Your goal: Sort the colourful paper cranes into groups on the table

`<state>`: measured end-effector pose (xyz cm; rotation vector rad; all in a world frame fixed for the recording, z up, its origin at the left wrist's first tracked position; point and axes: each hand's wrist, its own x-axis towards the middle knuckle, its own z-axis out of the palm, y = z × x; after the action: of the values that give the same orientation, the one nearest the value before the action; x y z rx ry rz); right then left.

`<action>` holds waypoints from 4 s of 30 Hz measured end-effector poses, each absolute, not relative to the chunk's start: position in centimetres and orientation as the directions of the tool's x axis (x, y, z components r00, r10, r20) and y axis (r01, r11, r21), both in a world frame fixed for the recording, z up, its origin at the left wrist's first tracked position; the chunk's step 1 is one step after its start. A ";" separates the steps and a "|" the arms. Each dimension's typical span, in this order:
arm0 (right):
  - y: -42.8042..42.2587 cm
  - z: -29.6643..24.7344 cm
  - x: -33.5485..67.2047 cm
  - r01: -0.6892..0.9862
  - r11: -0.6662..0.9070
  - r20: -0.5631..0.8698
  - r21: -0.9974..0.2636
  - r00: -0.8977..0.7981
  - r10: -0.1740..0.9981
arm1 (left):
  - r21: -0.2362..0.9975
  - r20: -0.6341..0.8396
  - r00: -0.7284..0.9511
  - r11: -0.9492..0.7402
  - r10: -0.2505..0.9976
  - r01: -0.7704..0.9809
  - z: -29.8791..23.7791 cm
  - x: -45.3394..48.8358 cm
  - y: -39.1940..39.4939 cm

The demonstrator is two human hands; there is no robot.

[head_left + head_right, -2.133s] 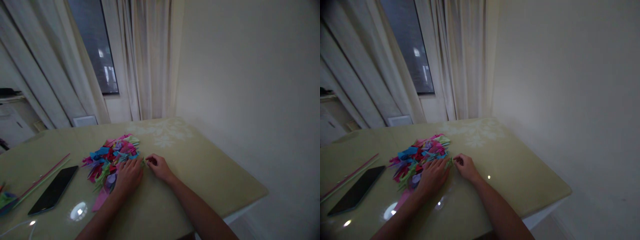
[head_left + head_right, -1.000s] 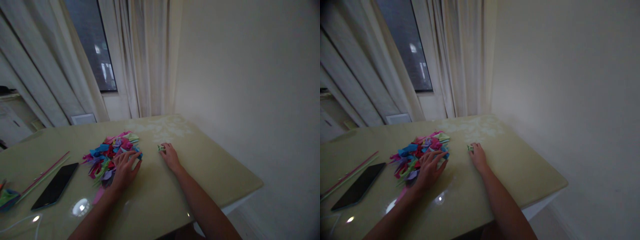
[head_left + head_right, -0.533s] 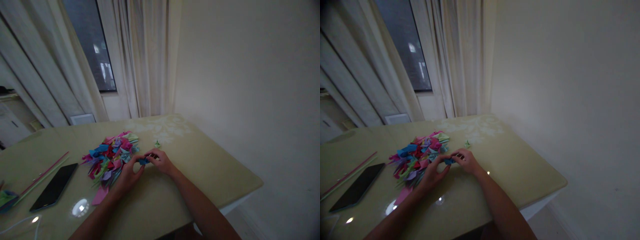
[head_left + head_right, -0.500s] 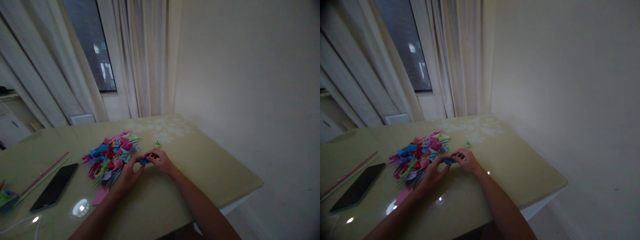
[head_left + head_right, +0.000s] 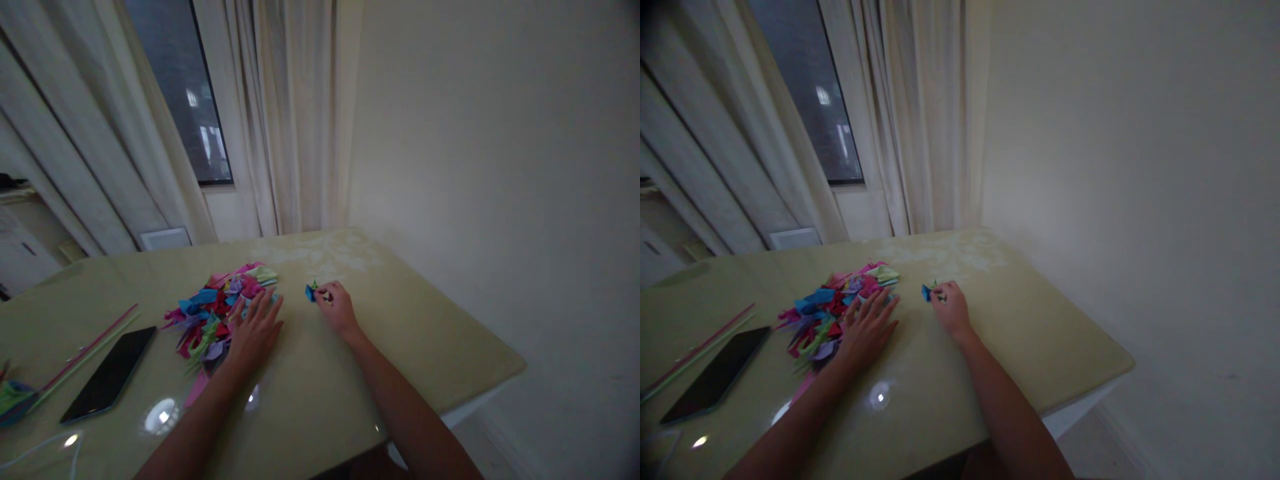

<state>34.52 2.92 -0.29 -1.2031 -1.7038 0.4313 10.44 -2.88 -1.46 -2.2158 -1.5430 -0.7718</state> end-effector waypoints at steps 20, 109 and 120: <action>4.9 -1.5 37.9 0.680 0.338 0.457 -0.650 -0.006 0.890 | 0.143 0.589 0.293 -0.454 0.753 0.879 -1.4 9.7 -2.3; 7.3 -2.9 37.1 0.538 0.138 0.278 -0.832 0.188 0.942 | 0.311 0.815 0.218 -0.723 0.537 0.617 -1.3 12.5 -4.8; 4.6 -0.9 37.4 0.863 0.074 0.344 -0.499 0.119 0.931 | 0.340 0.826 0.186 -0.733 0.533 0.588 -1.1 12.5 -4.8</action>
<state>37.42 4.62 -0.95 -1.7870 -1.7423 0.1415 12.52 -4.83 -1.08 -2.3781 -1.1250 -1.6178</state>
